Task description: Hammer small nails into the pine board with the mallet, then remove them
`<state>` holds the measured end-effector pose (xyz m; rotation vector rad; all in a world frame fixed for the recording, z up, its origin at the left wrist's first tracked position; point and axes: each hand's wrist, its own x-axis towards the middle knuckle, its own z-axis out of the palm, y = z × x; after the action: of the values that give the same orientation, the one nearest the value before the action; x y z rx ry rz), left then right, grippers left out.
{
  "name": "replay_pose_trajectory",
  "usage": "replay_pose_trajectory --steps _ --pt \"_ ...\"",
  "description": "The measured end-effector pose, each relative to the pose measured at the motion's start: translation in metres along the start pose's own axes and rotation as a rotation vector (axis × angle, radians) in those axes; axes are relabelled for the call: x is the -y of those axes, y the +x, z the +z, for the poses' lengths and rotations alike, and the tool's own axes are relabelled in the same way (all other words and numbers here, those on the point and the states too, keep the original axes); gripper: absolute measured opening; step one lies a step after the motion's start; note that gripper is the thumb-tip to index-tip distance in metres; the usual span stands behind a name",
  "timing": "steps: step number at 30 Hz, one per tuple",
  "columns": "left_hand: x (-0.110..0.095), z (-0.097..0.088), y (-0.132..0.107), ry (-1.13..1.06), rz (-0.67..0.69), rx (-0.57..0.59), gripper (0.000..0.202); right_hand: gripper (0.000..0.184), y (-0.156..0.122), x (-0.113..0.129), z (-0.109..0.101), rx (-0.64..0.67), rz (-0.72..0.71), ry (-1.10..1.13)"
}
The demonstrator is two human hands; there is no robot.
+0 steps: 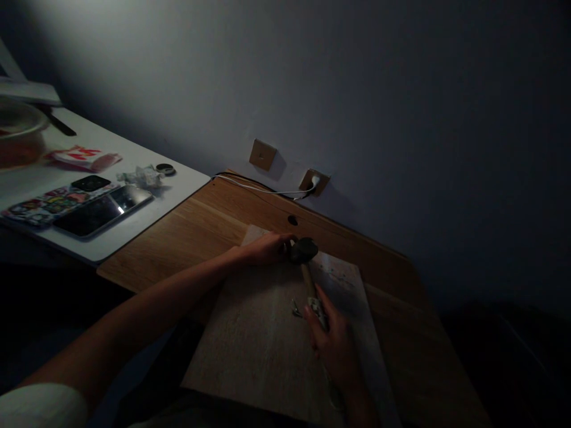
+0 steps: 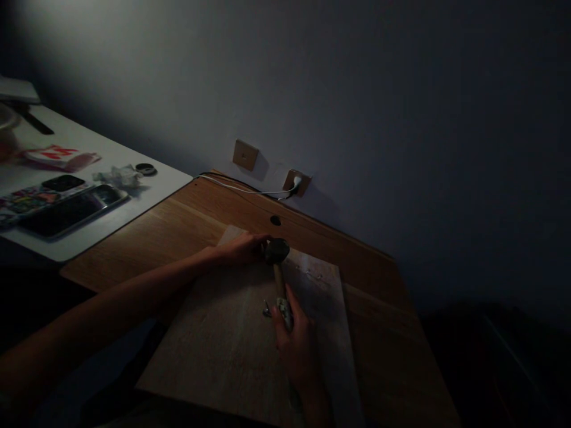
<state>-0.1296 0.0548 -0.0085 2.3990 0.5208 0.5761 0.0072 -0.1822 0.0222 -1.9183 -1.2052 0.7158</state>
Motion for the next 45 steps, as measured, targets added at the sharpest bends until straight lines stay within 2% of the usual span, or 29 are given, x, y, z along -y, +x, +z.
replay_pose_trajectory --steps 9,14,16,18,22,26,30,34,38,41,45 --pt "-0.005 -0.003 0.001 -0.018 -0.051 0.038 0.036 0.069 -0.001 -0.004 0.000 -0.031 0.001 -0.012" --pt "-0.019 -0.010 -0.002 0.048 -0.048 -0.008 0.023 0.065 -0.023 -0.014 -0.014 -0.055 0.061 0.010" --pt "-0.026 -0.010 -0.006 -0.020 0.038 0.045 0.015 0.067 -0.034 -0.022 -0.021 -0.071 0.115 0.012" --pt "-0.035 -0.007 -0.009 -0.138 0.156 0.164 0.009 0.069 -0.042 -0.031 -0.026 -0.078 0.153 0.015" --pt "-0.050 0.005 -0.015 -0.188 0.373 0.358 0.012 0.072 -0.049 -0.041 -0.028 -0.075 0.180 0.032" --pt "-0.056 0.013 -0.018 -0.112 0.412 0.432 0.013 0.074 -0.051 -0.042 -0.023 -0.081 0.218 0.065" --pt "-0.054 0.014 -0.018 -0.122 0.408 0.454 0.012 0.078 -0.052 -0.041 -0.021 -0.067 0.233 0.080" --pt "-0.043 0.010 -0.016 -0.148 0.276 0.381 0.020 0.077 -0.053 -0.040 -0.018 -0.121 0.220 0.080" --pt "-0.024 -0.005 -0.011 -0.057 0.145 0.192 0.036 0.080 -0.054 -0.036 -0.015 -0.122 0.226 0.110" --pt "-0.009 -0.015 -0.007 0.037 0.092 0.097 0.029 0.078 -0.054 -0.034 -0.013 -0.140 0.228 0.122" --pt "0.004 -0.020 -0.005 0.081 -0.014 0.046 0.020 0.075 -0.055 -0.033 -0.013 -0.147 0.253 0.122"
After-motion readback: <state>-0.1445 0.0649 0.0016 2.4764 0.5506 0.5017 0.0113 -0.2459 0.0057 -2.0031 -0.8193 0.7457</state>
